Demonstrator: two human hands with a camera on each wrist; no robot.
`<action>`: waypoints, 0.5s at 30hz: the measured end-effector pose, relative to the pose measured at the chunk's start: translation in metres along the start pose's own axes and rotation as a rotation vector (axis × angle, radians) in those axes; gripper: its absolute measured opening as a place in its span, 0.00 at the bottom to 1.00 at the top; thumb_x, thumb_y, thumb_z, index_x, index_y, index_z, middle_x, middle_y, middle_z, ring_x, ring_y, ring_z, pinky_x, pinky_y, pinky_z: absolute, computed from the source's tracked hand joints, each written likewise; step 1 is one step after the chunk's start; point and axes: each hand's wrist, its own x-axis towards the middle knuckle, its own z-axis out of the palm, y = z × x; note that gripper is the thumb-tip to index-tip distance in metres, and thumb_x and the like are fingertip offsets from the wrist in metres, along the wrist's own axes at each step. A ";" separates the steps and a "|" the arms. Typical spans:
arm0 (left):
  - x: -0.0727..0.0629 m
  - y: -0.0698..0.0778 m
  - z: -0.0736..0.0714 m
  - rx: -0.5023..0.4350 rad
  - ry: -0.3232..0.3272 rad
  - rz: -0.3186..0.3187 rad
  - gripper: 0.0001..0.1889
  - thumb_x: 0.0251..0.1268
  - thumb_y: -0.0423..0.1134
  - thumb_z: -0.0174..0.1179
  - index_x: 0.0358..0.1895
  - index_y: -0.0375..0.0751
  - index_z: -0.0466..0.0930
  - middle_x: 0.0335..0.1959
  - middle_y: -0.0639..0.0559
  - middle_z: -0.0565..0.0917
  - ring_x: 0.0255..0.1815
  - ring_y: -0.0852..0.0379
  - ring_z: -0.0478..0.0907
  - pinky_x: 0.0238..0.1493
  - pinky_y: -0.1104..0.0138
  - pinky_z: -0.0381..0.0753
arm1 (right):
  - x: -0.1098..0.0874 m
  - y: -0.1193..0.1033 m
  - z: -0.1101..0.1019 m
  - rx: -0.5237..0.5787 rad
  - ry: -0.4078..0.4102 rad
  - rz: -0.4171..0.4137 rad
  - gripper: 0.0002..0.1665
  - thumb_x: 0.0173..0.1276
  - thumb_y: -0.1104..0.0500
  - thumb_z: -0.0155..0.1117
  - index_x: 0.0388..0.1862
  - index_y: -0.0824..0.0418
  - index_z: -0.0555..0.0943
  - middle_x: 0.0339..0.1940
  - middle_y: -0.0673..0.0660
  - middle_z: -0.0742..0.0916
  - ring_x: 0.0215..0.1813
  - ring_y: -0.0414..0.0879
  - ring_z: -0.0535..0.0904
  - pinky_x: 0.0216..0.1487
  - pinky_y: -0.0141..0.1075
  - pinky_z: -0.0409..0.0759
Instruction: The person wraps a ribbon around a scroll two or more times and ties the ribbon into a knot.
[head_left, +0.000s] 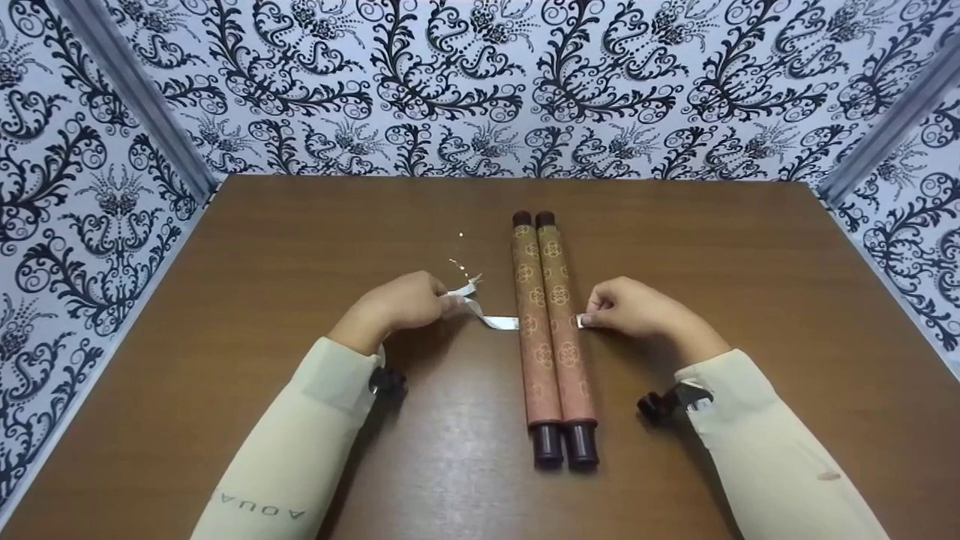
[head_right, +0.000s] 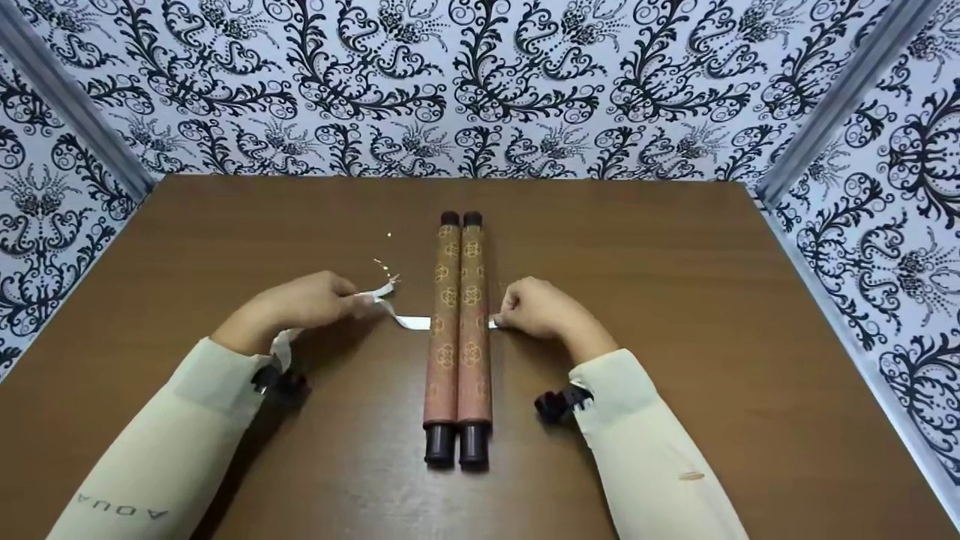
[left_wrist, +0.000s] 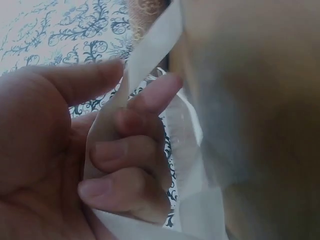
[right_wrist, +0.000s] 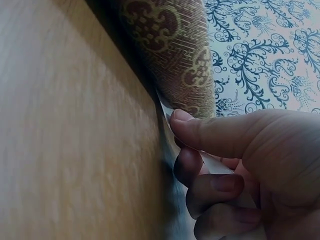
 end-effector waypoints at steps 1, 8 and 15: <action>0.001 0.000 0.000 -0.005 0.000 0.020 0.19 0.76 0.48 0.57 0.26 0.42 0.79 0.18 0.59 0.65 0.24 0.57 0.63 0.29 0.65 0.62 | 0.000 0.000 -0.001 0.004 -0.002 -0.005 0.11 0.70 0.59 0.70 0.27 0.59 0.81 0.24 0.47 0.79 0.30 0.42 0.73 0.37 0.36 0.72; 0.004 -0.008 0.005 -0.174 0.052 0.102 0.14 0.76 0.44 0.59 0.34 0.38 0.84 0.20 0.58 0.69 0.25 0.58 0.65 0.30 0.66 0.64 | -0.001 0.001 -0.008 0.007 -0.026 -0.035 0.08 0.71 0.62 0.67 0.32 0.63 0.87 0.25 0.47 0.82 0.29 0.41 0.72 0.33 0.33 0.70; 0.008 -0.010 0.012 -0.458 0.060 0.073 0.16 0.78 0.45 0.58 0.31 0.40 0.80 0.21 0.56 0.74 0.23 0.59 0.69 0.28 0.67 0.68 | -0.007 0.005 -0.018 0.020 -0.023 -0.018 0.08 0.73 0.60 0.66 0.35 0.62 0.89 0.29 0.53 0.87 0.32 0.40 0.74 0.37 0.32 0.72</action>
